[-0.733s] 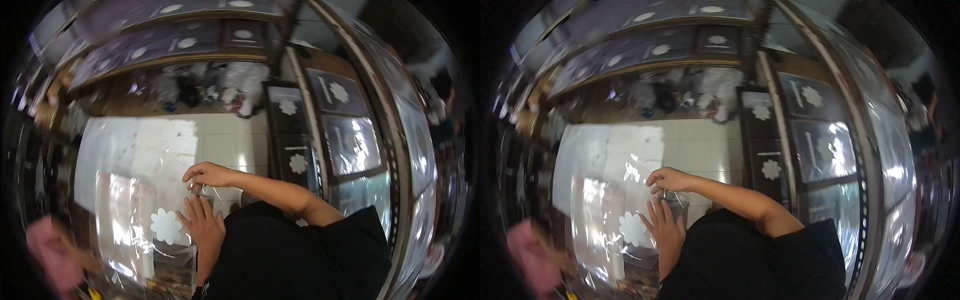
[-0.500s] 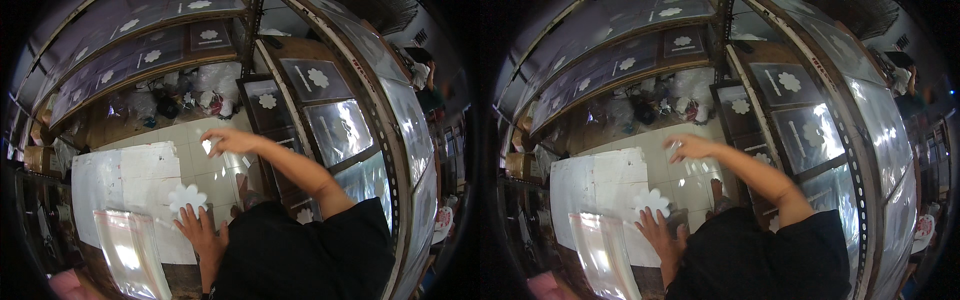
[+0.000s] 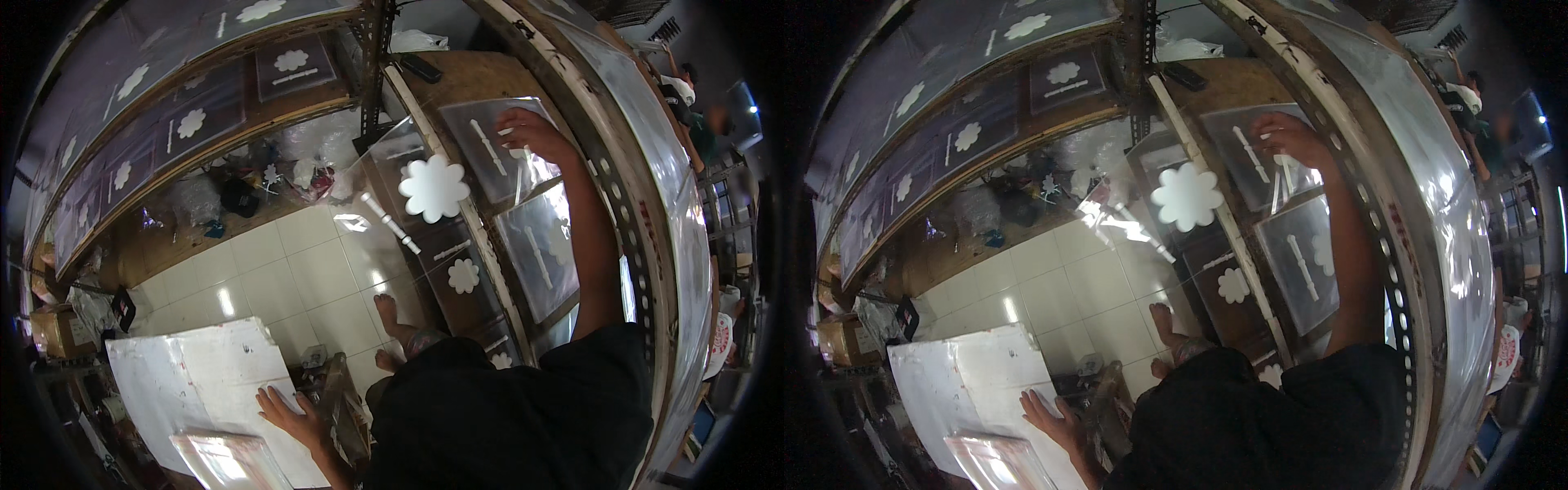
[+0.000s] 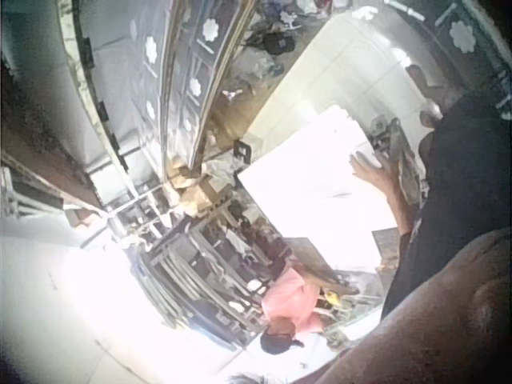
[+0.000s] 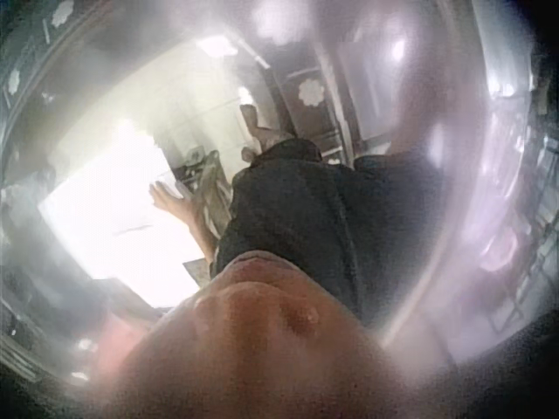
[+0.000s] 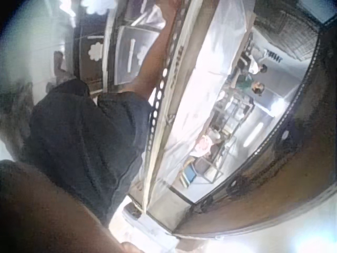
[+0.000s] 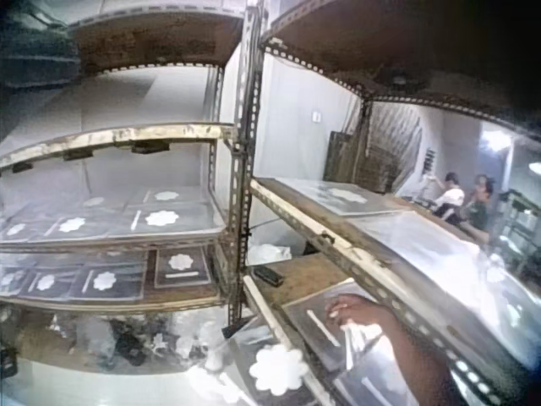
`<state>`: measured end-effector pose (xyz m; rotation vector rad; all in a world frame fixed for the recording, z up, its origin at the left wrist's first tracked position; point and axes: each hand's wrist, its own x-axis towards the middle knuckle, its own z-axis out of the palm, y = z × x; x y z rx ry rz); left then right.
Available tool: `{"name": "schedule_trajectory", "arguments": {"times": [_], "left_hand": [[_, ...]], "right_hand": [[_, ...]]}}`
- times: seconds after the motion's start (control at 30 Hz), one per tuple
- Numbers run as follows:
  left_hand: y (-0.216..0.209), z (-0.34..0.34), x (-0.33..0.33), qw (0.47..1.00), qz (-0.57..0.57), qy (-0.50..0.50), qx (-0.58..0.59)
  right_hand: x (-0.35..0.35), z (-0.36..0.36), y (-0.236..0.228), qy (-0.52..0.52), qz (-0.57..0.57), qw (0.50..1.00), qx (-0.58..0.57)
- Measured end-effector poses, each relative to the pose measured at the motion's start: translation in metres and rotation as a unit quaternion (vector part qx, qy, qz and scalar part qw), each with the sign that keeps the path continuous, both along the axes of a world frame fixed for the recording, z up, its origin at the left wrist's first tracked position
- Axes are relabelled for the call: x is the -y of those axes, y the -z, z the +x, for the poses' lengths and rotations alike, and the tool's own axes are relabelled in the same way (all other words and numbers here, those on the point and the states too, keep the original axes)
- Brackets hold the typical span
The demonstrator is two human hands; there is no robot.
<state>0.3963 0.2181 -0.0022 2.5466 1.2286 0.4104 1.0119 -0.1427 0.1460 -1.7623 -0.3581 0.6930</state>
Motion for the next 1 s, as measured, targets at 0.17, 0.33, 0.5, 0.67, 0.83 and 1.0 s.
{"name": "schedule_trajectory", "arguments": {"times": [0.17,0.33,0.5,0.67,0.83,1.0], "left_hand": [[0.039,0.013,-0.006,0.996,0.078,-0.007,-0.05],[0.041,0.027,-0.007,0.982,0.157,-0.014,-0.101],[0.041,0.027,-0.006,0.975,0.178,-0.013,-0.131],[0.039,0.032,-0.01,0.973,0.18,-0.007,-0.142],[0.046,0.028,-0.012,0.975,0.18,0.007,-0.129],[0.038,0.03,-0.009,0.969,0.183,0.003,-0.166]], "right_hand": [[0.103,0.069,0.027,0.048,0.005,0.999,-0.024],[0.16,0.103,0.08,0.155,-0.11,0.982,0.019],[0.195,0.127,0.107,0.223,-0.168,0.955,0.105],[0.241,0.15,0.119,0.286,-0.286,0.903,0.141],[0.285,0.17,0.12,0.237,-0.207,0.927,0.205],[0.249,0.163,0.123,0.304,-0.215,0.906,0.201]]}}
